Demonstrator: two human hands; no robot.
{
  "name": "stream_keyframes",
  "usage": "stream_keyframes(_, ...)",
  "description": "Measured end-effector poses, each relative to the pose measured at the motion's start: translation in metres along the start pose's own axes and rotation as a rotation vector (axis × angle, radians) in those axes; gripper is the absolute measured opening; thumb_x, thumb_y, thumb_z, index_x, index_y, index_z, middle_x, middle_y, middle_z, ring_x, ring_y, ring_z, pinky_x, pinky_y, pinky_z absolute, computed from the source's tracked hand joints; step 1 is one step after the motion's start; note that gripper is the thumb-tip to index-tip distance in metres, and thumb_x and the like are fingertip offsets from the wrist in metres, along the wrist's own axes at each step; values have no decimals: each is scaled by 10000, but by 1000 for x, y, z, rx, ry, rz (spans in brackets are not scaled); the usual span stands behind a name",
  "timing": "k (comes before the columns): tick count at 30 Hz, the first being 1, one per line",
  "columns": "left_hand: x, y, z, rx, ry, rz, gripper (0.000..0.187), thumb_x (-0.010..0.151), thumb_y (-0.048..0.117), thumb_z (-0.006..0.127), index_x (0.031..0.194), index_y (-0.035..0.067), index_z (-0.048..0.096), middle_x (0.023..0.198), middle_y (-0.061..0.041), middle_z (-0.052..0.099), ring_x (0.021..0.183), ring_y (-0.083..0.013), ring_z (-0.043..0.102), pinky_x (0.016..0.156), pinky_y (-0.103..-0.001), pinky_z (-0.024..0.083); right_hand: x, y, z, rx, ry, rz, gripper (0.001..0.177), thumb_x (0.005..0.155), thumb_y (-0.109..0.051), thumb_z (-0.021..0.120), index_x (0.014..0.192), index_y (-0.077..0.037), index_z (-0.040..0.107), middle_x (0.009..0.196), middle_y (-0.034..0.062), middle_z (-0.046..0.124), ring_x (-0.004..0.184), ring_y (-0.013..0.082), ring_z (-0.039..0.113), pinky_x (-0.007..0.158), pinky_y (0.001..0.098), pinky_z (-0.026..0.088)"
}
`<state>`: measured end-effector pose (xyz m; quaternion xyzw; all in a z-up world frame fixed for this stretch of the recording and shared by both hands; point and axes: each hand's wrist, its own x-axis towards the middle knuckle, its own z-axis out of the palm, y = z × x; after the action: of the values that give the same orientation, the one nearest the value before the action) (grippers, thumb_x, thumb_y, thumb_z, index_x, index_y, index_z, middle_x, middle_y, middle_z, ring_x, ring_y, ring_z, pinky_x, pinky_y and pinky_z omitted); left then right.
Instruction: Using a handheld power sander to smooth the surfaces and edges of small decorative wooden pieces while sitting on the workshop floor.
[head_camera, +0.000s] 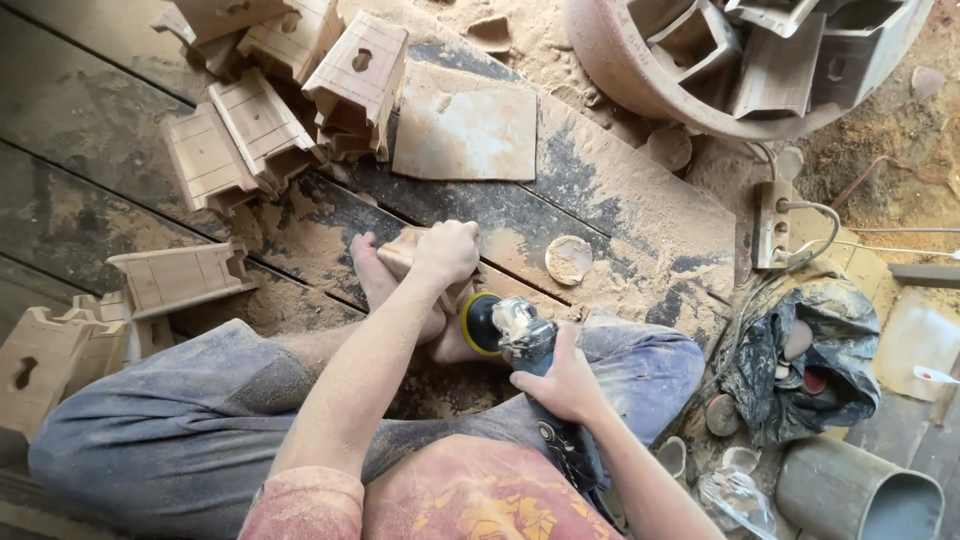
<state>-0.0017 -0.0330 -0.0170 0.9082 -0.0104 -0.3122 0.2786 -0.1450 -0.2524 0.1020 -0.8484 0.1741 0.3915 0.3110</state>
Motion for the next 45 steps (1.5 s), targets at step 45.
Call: stream_keyframes(45,-10,0,-4,-37,114,85,315,944,242,454,1013,147,746,1064,-177,739,1070,-427,699,891,-559,599,-4,-23,11,-100,-46,-44,854,693,-385,850,1307,-80,340,1216,314,651,1202,442,639,1017,544,528)
